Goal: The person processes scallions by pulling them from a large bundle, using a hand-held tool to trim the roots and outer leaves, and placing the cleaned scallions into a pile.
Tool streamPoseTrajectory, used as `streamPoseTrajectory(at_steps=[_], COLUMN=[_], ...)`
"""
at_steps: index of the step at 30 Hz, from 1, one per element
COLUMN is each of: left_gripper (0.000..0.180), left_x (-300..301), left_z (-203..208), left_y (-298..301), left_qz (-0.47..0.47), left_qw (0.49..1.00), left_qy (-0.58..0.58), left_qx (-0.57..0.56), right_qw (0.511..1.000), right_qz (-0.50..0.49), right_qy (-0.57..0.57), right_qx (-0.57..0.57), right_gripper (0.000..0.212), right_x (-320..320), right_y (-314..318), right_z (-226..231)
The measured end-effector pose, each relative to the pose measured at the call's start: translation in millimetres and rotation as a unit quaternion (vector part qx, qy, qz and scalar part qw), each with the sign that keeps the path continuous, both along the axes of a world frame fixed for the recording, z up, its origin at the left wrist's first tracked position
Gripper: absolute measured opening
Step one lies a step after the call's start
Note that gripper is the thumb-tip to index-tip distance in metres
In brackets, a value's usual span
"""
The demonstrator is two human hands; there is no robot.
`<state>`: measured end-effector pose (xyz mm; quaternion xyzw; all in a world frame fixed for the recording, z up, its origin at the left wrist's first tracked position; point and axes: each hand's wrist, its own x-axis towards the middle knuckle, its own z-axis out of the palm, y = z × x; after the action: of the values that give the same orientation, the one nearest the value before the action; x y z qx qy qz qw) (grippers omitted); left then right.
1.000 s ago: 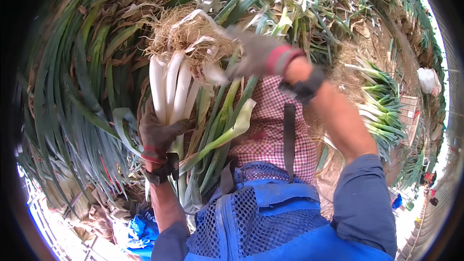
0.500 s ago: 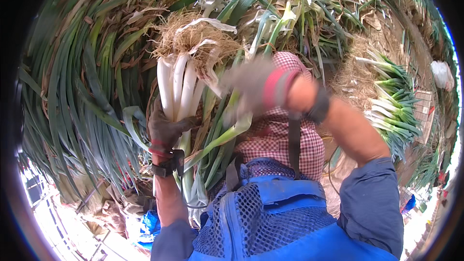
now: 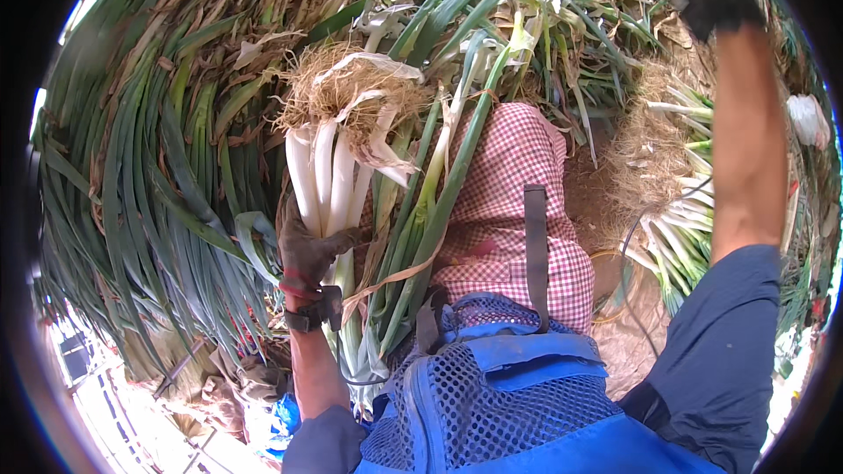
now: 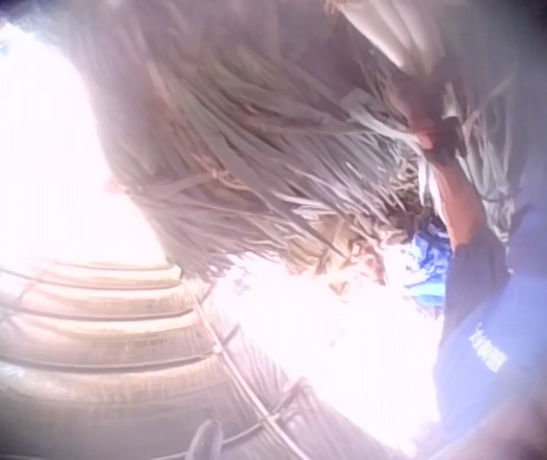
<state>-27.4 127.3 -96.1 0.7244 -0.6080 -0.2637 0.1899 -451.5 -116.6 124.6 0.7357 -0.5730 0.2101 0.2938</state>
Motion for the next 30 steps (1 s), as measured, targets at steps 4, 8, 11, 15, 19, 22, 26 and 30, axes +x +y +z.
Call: streamPoseTrajectory(at_steps=[4, 8, 11, 15, 19, 22, 26, 30], left_gripper=[0.107, 0.107, 0.107, 0.107, 0.107, 0.106, 0.106, 0.108], left_x=[-2, -3, -4, -6, -7, -7, -3, -1], left_z=[0, 2, 2, 1, 2, 5, 6, 2], left_y=[0, 2, 5, 6, 5, 6, 14, 18], left_qz=[0.000, 0.000, -0.001, -0.006, -0.008, -0.006, 0.015, -0.002], left_qw=[1.000, 1.000, 1.000, 1.000, 1.000, 1.000, 1.000, 0.999], left_qy=[-0.002, -0.005, -0.006, -0.009, -0.009, -0.012, 0.003, -0.032], left_qx=[0.004, 0.003, 0.000, -0.001, 0.001, 0.000, 0.002, -0.037], right_qw=[0.850, 0.822, 0.885, 0.946, 0.963, 0.948, 0.921, 0.983], right_qz=[0.208, 0.210, 0.118, -0.129, -0.044, 0.221, 0.189, 0.097], right_qy=[-0.039, 0.033, -0.190, 0.154, -0.024, -0.050, 0.079, -0.034], right_qx=[0.482, 0.528, 0.409, 0.255, 0.265, 0.226, 0.331, 0.150], right_gripper=[0.057, 0.028, 0.018, 0.038, 0.069, 0.072, 0.031, 0.059], right_x=[101, 192, 140, -24, -16, 95, 121, 4], right_y=[76, 117, 48, -71, -46, 11, -26, -101], right_z=[-115, -199, -196, -128, -135, -195, -219, -146])
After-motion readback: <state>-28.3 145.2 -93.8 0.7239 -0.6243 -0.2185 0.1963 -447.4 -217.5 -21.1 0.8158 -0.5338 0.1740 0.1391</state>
